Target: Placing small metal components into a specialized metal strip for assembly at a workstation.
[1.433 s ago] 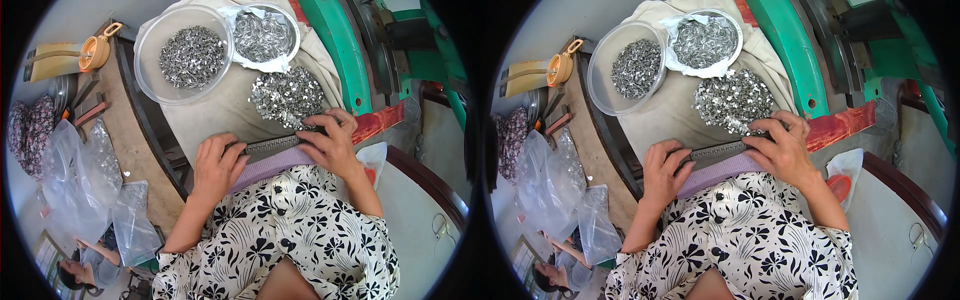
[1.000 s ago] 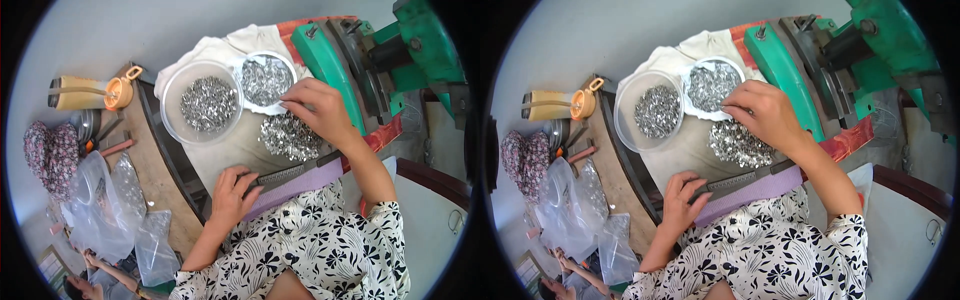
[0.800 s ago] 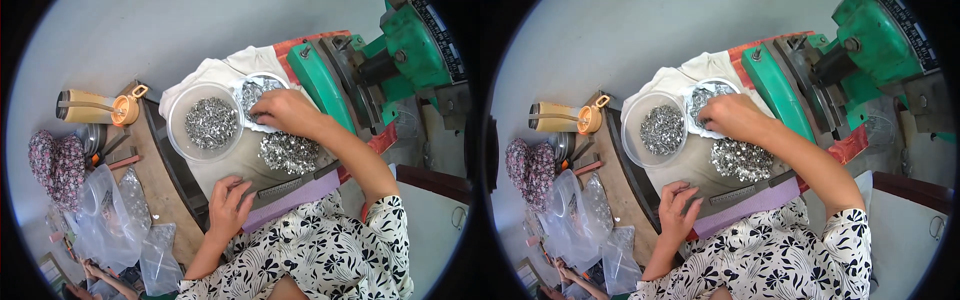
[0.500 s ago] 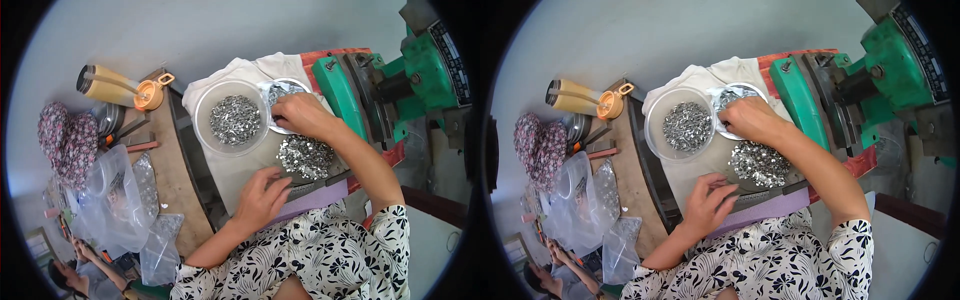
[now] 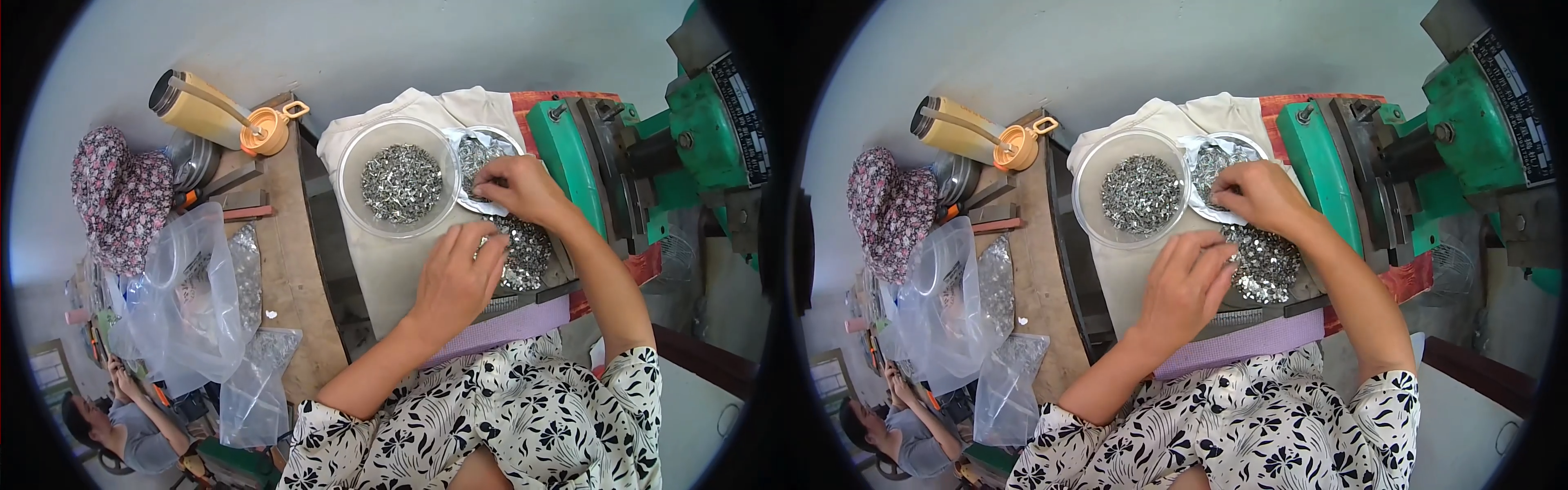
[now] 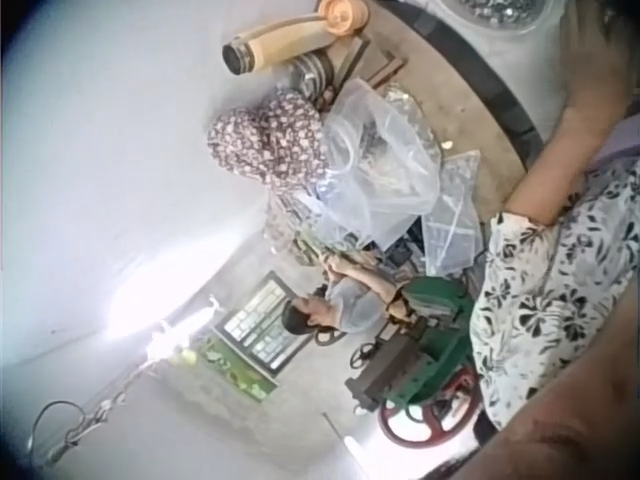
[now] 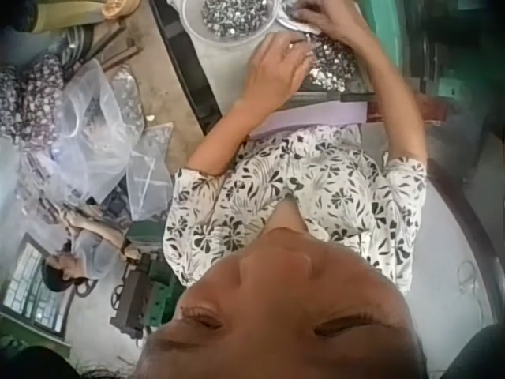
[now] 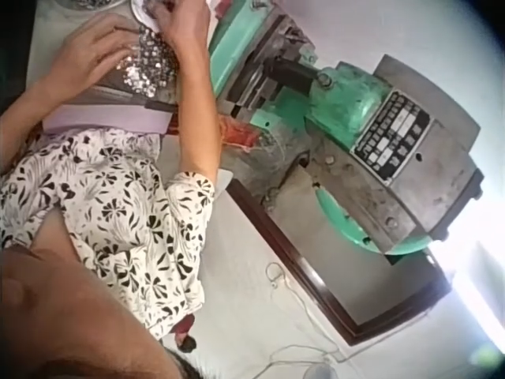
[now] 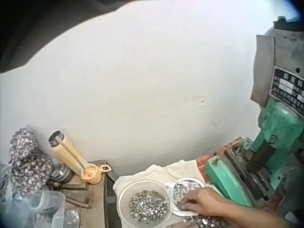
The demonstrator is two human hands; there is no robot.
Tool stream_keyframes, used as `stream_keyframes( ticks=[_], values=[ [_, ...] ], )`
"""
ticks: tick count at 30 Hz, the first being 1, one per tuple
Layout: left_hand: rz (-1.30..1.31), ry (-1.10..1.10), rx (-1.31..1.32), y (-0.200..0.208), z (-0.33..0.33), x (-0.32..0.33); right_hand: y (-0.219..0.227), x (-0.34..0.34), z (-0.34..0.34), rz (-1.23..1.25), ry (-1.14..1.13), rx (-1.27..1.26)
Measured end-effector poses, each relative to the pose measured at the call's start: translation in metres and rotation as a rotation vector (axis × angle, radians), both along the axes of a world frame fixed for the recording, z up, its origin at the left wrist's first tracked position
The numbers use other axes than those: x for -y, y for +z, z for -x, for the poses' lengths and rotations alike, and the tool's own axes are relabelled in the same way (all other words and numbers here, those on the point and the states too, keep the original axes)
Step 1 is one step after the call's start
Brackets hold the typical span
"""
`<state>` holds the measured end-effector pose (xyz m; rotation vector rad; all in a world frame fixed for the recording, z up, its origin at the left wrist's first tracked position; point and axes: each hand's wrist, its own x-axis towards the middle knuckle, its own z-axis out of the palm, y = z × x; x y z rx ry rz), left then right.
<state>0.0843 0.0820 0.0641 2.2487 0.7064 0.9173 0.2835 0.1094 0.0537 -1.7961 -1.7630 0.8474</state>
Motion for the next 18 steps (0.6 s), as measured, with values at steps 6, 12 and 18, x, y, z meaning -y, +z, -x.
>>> stream_keyframes(
  ticks=[6,12,18],
  values=[
    [-0.137,0.16,-0.071,0.006,-0.024,-0.03,0.011,0.017,-0.004,0.077,-0.347,-0.65],
    [0.105,0.109,0.08,-0.001,-0.045,-0.046,0.013,0.03,-0.005,0.154,-0.524,-0.974],
    [0.233,0.144,0.024,0.001,-0.047,-0.06,-0.006,0.027,-0.004,0.138,-0.534,-1.04]
  ],
)
